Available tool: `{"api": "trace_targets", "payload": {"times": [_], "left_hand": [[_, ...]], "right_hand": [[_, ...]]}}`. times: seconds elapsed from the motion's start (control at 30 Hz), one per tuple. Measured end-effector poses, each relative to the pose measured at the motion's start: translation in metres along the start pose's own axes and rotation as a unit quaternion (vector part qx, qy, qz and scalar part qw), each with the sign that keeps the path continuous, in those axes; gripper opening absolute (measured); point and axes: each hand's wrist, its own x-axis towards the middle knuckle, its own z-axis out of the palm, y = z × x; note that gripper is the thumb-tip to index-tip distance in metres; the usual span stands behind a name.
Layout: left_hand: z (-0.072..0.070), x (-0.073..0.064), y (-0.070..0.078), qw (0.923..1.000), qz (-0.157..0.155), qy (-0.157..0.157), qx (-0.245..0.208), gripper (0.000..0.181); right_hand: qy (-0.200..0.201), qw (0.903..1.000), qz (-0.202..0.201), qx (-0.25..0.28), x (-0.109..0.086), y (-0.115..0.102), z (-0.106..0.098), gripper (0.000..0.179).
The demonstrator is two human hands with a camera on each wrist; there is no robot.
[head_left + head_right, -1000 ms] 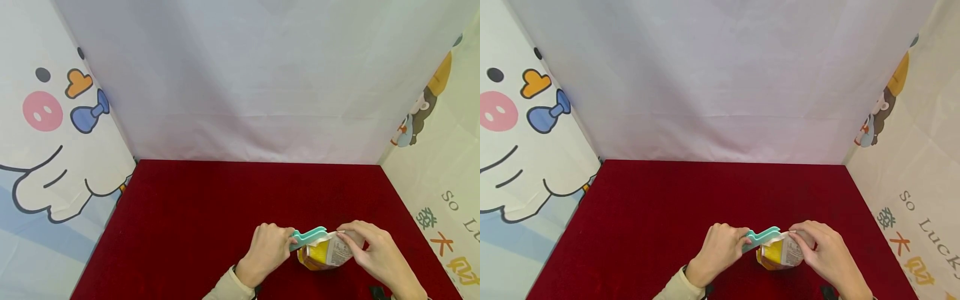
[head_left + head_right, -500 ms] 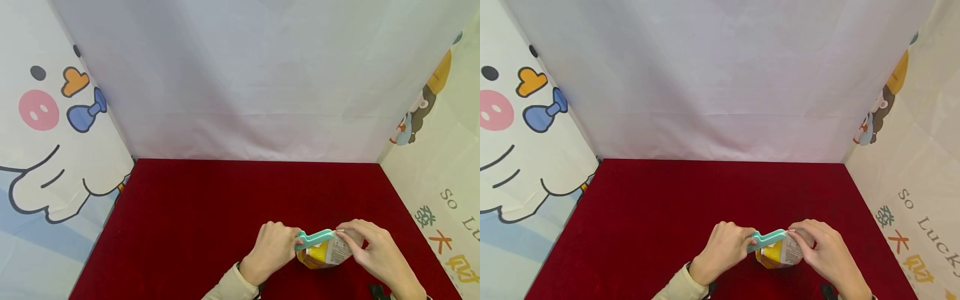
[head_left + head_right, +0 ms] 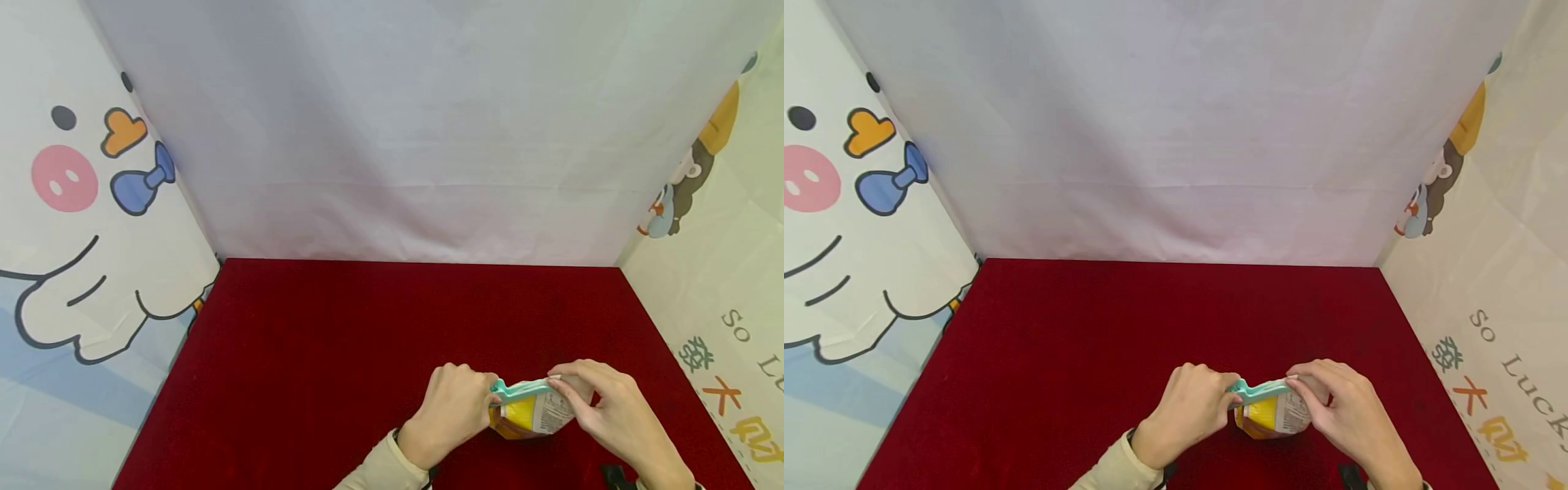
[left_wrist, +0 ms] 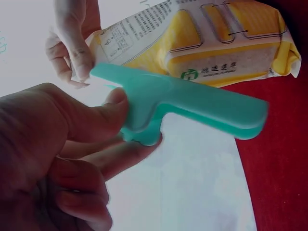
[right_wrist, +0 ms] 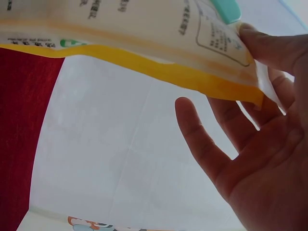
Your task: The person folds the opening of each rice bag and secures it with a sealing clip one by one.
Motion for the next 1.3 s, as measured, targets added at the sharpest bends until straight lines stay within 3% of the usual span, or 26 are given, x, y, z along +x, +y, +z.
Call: {"api": "trace_targets", "payload": {"times": [0.2, 0.33, 0.4, 0.53, 0.6, 0.87, 1.13, 1.2, 1.3], "left_hand": [[0.003, -0.001, 0.0, 0.9999, -0.012, -0.012, 0.003, 0.016], [0.006, -0.002, -0.002, 0.9997, -0.019, -0.003, -0.012, 0.016], [0.009, -0.003, -0.003, 0.9995, -0.02, 0.009, -0.024, 0.014], [0.014, -0.005, -0.004, 0.9981, -0.023, 0.032, -0.047, 0.012], [0.016, -0.006, -0.005, 0.9976, -0.026, 0.038, -0.053, 0.013], [0.016, -0.008, -0.008, 0.9971, -0.032, 0.038, -0.057, 0.019], [0.014, -0.008, -0.011, 0.9976, -0.008, 0.027, -0.064, 0.021], [0.013, -0.007, -0.012, 0.9971, 0.001, 0.015, -0.074, 0.023], [0.013, -0.005, -0.013, 0.9953, 0.011, -0.006, -0.096, 0.027]], "right_hand": [[0.004, 0.9999, 0.001, 0.01, -0.002, 0.002, 0.003, 0.044], [0.012, 0.9997, 0.018, 0.012, -0.007, 0.004, 0.007, 0.048], [0.017, 0.9991, 0.036, 0.015, -0.012, 0.006, 0.009, 0.058], [0.023, 0.995, 0.089, 0.041, -0.026, 0.01, 0.015, 0.096], [0.018, 0.9913, 0.113, 0.066, -0.034, 0.014, 0.019, 0.103], [-0.044, 0.9702, 0.224, 0.081, -0.062, 0.024, 0.035, 0.072], [-0.101, 0.9311, 0.338, 0.093, -0.074, 0.03, 0.051, 0.071], [-0.102, 0.9243, 0.353, 0.104, -0.076, 0.031, 0.053, 0.072], [-0.096, 0.922, 0.357, 0.114, -0.078, 0.032, 0.054, 0.072]]}}
